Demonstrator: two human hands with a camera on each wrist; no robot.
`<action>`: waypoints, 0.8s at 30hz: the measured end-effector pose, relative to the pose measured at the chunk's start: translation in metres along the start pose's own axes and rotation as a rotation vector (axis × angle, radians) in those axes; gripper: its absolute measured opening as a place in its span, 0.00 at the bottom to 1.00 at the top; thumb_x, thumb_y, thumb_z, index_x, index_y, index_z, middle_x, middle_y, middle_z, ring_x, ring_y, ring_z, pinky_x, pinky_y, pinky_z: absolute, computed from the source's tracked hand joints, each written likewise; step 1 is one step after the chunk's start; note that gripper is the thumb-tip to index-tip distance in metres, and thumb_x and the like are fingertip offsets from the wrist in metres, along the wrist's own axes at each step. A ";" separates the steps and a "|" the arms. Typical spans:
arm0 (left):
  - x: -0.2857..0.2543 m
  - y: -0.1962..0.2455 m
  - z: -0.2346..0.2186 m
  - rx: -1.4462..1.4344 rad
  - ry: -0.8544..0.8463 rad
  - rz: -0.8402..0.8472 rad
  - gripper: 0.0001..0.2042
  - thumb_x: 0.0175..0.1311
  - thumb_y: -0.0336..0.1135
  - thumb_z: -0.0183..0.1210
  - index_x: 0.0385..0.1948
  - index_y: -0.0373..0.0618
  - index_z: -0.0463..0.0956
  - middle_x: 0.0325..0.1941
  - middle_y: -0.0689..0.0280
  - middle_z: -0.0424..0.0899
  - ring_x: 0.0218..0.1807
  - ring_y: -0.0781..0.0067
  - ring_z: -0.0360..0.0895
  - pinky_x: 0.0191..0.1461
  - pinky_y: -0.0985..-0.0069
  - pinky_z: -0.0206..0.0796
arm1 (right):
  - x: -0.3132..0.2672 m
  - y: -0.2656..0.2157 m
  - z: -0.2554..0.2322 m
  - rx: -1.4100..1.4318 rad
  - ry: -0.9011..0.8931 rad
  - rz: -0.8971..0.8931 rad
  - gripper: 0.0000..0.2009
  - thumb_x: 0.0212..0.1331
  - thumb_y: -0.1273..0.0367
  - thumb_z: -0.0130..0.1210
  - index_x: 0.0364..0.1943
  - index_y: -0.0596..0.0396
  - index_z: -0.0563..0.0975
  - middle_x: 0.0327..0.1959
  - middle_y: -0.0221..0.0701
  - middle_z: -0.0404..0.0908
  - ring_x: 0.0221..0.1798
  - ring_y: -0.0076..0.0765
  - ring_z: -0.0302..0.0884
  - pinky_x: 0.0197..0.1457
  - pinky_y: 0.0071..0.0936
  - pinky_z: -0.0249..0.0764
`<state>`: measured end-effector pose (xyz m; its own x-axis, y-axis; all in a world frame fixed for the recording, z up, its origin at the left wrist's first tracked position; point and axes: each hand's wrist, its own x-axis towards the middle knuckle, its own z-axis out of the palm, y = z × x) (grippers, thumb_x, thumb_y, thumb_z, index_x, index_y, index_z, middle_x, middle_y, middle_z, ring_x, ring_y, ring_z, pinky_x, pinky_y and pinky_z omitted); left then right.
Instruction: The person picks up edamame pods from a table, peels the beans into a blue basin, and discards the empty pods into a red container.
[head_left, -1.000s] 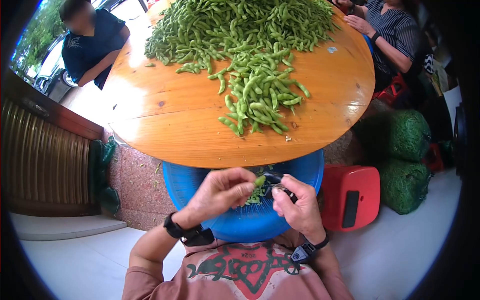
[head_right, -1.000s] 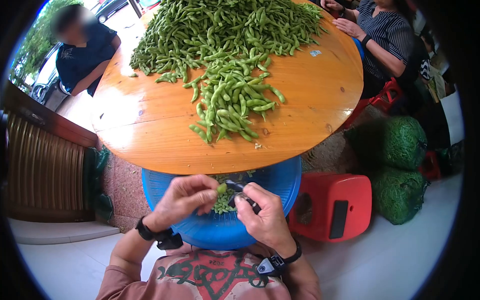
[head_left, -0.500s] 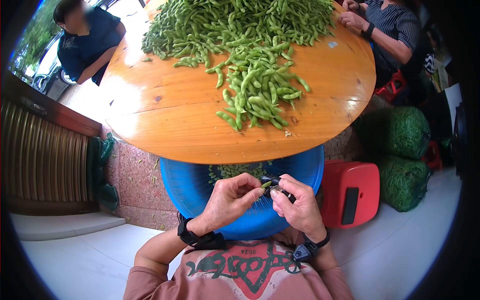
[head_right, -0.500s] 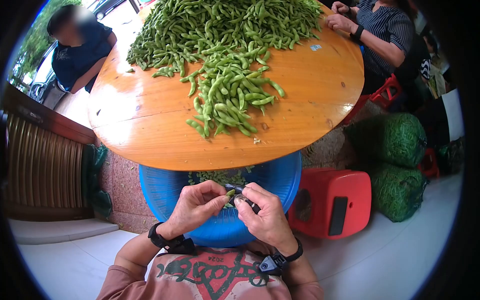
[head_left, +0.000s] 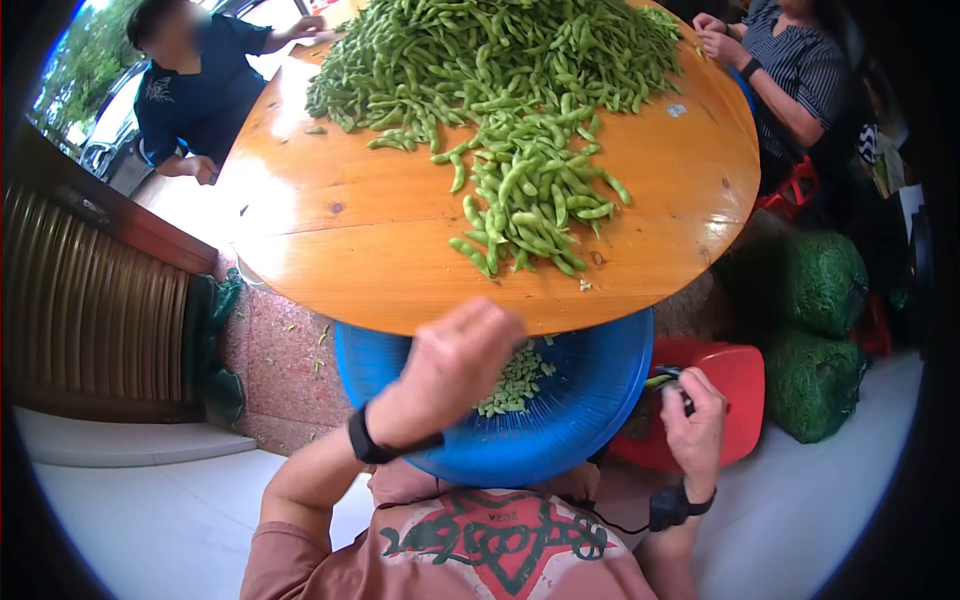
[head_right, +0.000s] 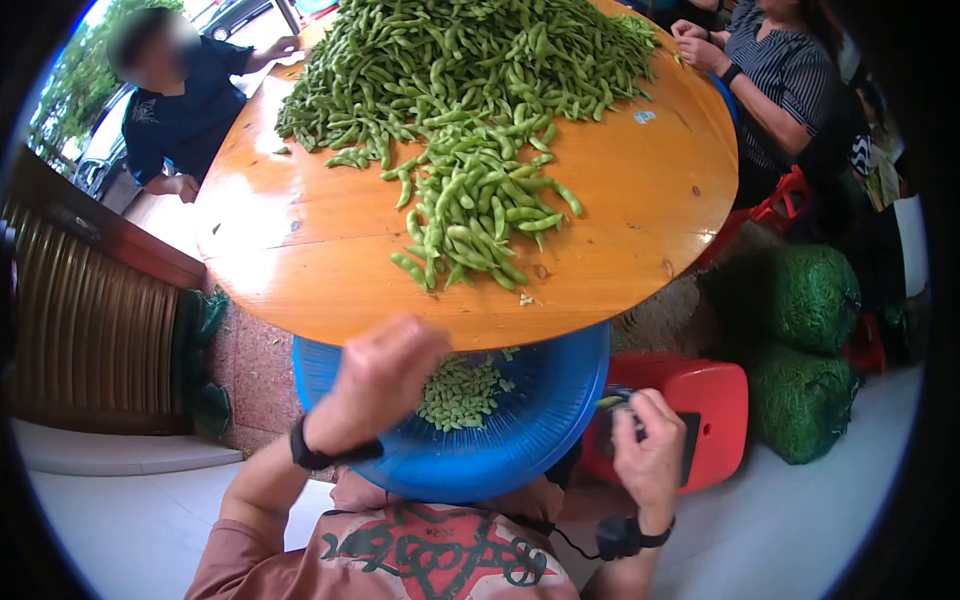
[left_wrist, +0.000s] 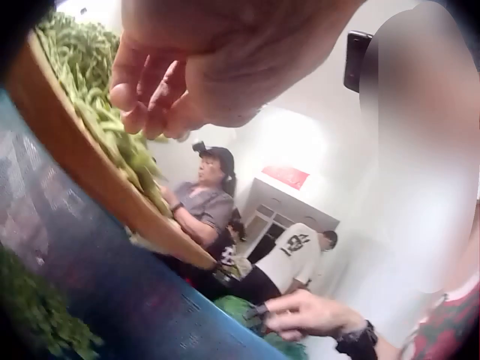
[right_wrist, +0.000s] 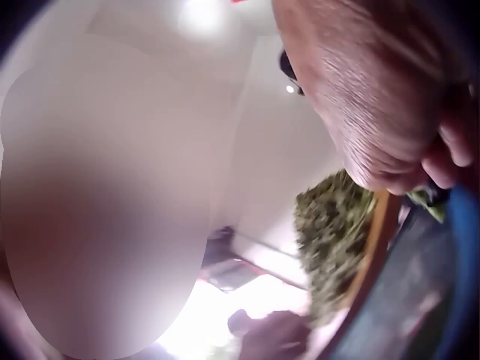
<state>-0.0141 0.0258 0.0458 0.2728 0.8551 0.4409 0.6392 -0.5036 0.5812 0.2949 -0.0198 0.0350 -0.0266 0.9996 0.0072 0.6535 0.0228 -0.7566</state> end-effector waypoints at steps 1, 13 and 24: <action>0.010 -0.016 -0.008 0.083 0.049 -0.012 0.05 0.58 0.19 0.60 0.34 0.39 0.78 0.29 0.57 0.79 0.30 0.50 0.80 0.33 0.63 0.72 | -0.002 0.021 -0.006 -0.192 0.047 -0.080 0.08 0.58 0.81 0.52 0.42 0.65 0.77 0.29 0.40 0.75 0.26 0.46 0.76 0.31 0.37 0.72; 0.014 -0.022 -0.024 -0.600 -0.354 -0.525 0.07 0.70 0.30 0.59 0.45 0.38 0.79 0.27 0.70 0.77 0.28 0.80 0.75 0.32 0.81 0.67 | 0.018 -0.047 0.043 0.459 -0.096 0.119 0.05 0.66 0.72 0.54 0.33 0.58 0.77 0.19 0.27 0.75 0.21 0.16 0.71 0.24 0.19 0.65; -0.043 0.009 0.027 -0.769 -0.139 -0.594 0.05 0.69 0.29 0.63 0.37 0.37 0.79 0.23 0.75 0.75 0.24 0.89 0.69 0.26 0.85 0.60 | 0.014 -0.060 0.083 1.111 -0.478 0.313 0.05 0.72 0.72 0.51 0.40 0.60 0.75 0.23 0.20 0.66 0.21 0.12 0.60 0.21 0.16 0.56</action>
<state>-0.0006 -0.0123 0.0141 0.1720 0.9774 -0.1230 0.0706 0.1123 0.9912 0.1928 -0.0080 0.0267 -0.4091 0.8490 -0.3346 -0.3043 -0.4726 -0.8271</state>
